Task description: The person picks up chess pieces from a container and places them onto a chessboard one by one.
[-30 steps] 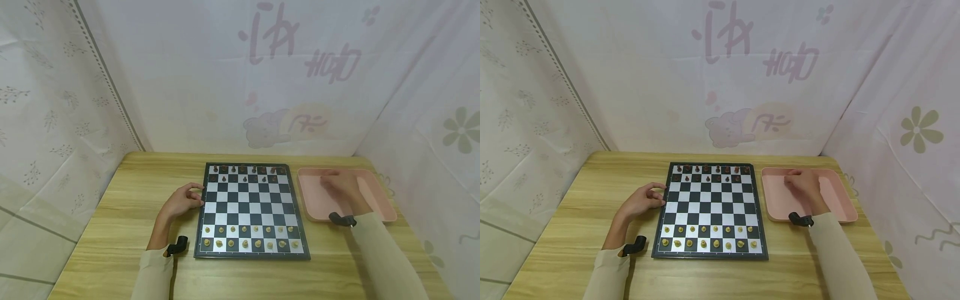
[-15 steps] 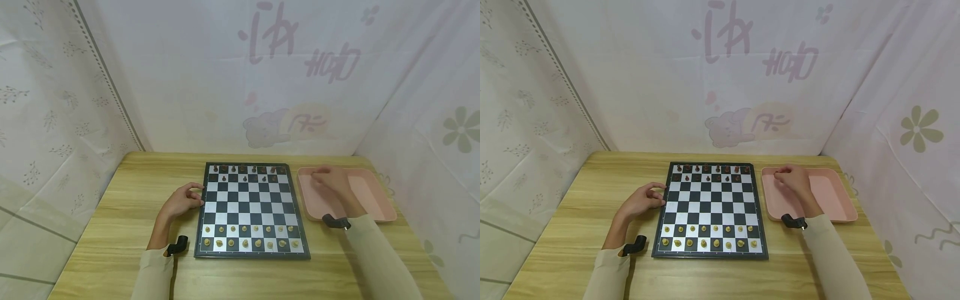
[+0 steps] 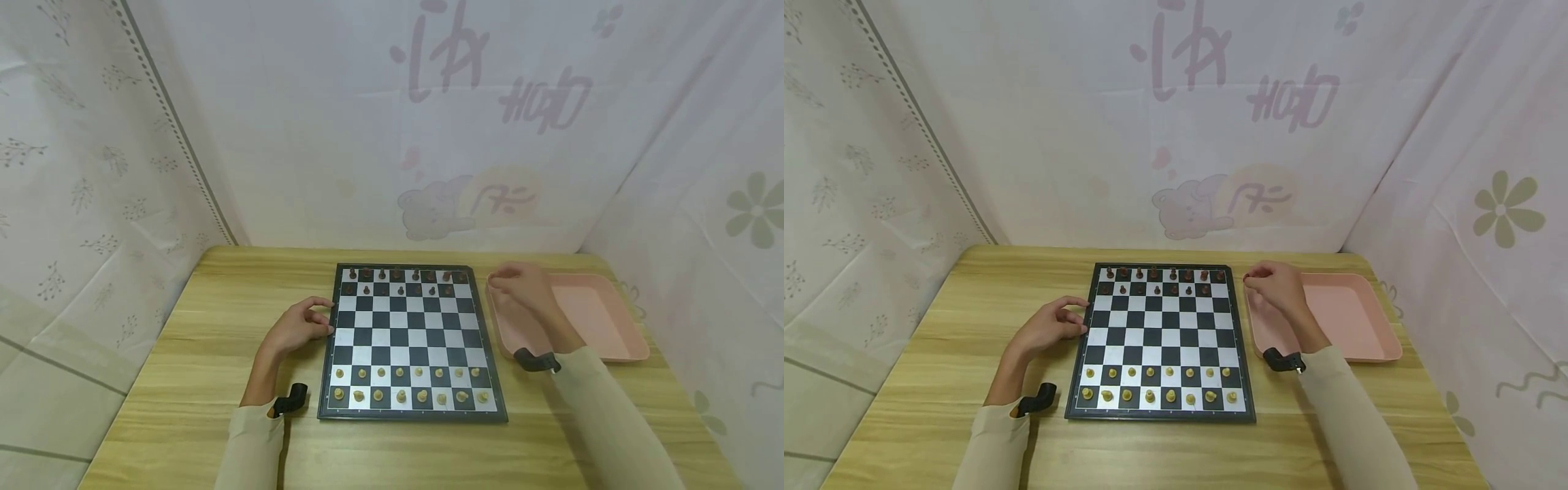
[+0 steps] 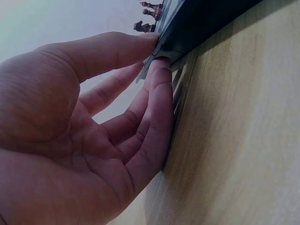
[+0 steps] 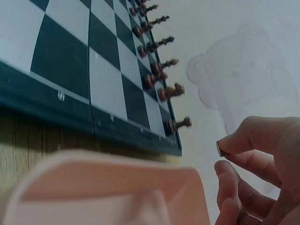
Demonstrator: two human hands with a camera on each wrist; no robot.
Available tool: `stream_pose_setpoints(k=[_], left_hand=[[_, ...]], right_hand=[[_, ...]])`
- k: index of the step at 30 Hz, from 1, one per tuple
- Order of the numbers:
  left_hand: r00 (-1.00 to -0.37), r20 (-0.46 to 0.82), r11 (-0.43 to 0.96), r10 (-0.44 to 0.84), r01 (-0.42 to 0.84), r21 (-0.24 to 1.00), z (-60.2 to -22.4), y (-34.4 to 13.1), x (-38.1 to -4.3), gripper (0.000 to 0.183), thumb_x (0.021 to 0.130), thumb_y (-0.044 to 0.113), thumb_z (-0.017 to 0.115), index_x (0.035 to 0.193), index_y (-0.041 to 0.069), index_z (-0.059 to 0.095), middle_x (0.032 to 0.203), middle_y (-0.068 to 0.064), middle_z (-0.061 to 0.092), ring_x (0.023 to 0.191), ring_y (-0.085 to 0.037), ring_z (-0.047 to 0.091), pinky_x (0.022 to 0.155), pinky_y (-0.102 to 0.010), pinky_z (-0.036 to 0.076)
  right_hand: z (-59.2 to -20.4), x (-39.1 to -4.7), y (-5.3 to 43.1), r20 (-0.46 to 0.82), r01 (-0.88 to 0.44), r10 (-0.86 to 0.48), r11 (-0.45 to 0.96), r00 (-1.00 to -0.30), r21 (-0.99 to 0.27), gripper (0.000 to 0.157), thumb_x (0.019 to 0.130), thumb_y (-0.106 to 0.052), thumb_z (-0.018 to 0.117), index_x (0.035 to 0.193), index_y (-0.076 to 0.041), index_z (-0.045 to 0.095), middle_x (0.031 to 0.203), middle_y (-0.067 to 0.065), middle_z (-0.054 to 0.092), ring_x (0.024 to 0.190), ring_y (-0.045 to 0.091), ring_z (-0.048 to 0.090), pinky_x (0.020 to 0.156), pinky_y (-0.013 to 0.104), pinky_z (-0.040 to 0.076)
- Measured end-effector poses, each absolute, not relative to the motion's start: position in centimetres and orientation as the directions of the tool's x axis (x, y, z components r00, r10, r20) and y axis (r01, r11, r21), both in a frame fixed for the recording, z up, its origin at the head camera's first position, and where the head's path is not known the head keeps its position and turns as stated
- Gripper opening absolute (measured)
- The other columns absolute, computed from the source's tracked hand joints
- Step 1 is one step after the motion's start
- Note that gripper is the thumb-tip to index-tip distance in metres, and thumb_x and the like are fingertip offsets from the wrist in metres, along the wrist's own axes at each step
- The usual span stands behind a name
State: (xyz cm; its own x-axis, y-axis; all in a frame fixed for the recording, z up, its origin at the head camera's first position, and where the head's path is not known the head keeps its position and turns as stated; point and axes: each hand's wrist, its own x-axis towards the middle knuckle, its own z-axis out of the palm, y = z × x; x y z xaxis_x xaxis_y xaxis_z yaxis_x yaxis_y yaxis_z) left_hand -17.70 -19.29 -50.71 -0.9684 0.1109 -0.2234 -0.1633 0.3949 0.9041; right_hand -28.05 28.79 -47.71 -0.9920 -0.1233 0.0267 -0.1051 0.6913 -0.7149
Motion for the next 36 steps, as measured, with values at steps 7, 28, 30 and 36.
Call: stream_pose_setpoints(k=[7, 28, 30, 36], left_hand=[[-0.966, -0.233, 0.394, 0.113, -0.171, 0.903, -50.7, -19.3, -17.7, 0.049, 0.096, 0.001, 0.078, 0.143, 0.002, 0.064, 0.099, -0.012, 0.076, 0.09, -0.024, 0.067, 0.083, -0.035, 0.049], [-0.97, -0.208, 0.393, 0.128, -0.143, 0.908, -50.4, -18.9, -17.2, 0.052, 0.095, 0.001, 0.079, 0.144, 0.0, 0.063, 0.103, -0.017, 0.077, 0.09, -0.025, 0.068, 0.08, -0.035, 0.051], [-0.97, -0.208, 0.395, 0.128, -0.143, 0.907, -50.3, -18.9, -17.3, 0.052, 0.095, 0.001, 0.079, 0.144, 0.0, 0.063, 0.103, -0.017, 0.077, 0.089, -0.025, 0.068, 0.08, -0.035, 0.051], [-0.969, -0.214, 0.405, 0.121, -0.149, 0.902, -50.4, -18.9, -17.4, 0.051, 0.095, 0.001, 0.08, 0.144, 0.002, 0.065, 0.103, -0.016, 0.076, 0.089, -0.025, 0.067, 0.08, -0.036, 0.05]], right_hand=[[-48.1, -28.5, 27.1, 0.046, -0.161, -0.174, 0.732, -0.984, -0.662, 0.023, 0.102, -0.02, 0.076, 0.117, -0.004, 0.082, 0.119, 0.019, 0.077, 0.11, 0.04, 0.066, 0.087, 0.049, 0.051], [-49.9, -28.7, 24.4, 0.013, -0.196, -0.225, 0.816, -0.974, -0.544, 0.015, 0.097, -0.018, 0.082, 0.105, -0.006, 0.086, 0.106, 0.012, 0.079, 0.099, 0.035, 0.067, 0.088, 0.055, 0.053], [-50.0, -28.8, 24.5, 0.013, -0.201, -0.23, 0.819, -0.973, -0.537, 0.016, 0.097, -0.018, 0.082, 0.106, -0.005, 0.086, 0.106, 0.014, 0.079, 0.099, 0.035, 0.068, 0.088, 0.055, 0.054], [-50.1, -28.7, 24.6, 0.009, -0.203, -0.234, 0.823, -0.972, -0.531, 0.015, 0.098, -0.017, 0.082, 0.106, -0.005, 0.086, 0.106, 0.014, 0.079, 0.097, 0.034, 0.067, 0.085, 0.052, 0.054]])
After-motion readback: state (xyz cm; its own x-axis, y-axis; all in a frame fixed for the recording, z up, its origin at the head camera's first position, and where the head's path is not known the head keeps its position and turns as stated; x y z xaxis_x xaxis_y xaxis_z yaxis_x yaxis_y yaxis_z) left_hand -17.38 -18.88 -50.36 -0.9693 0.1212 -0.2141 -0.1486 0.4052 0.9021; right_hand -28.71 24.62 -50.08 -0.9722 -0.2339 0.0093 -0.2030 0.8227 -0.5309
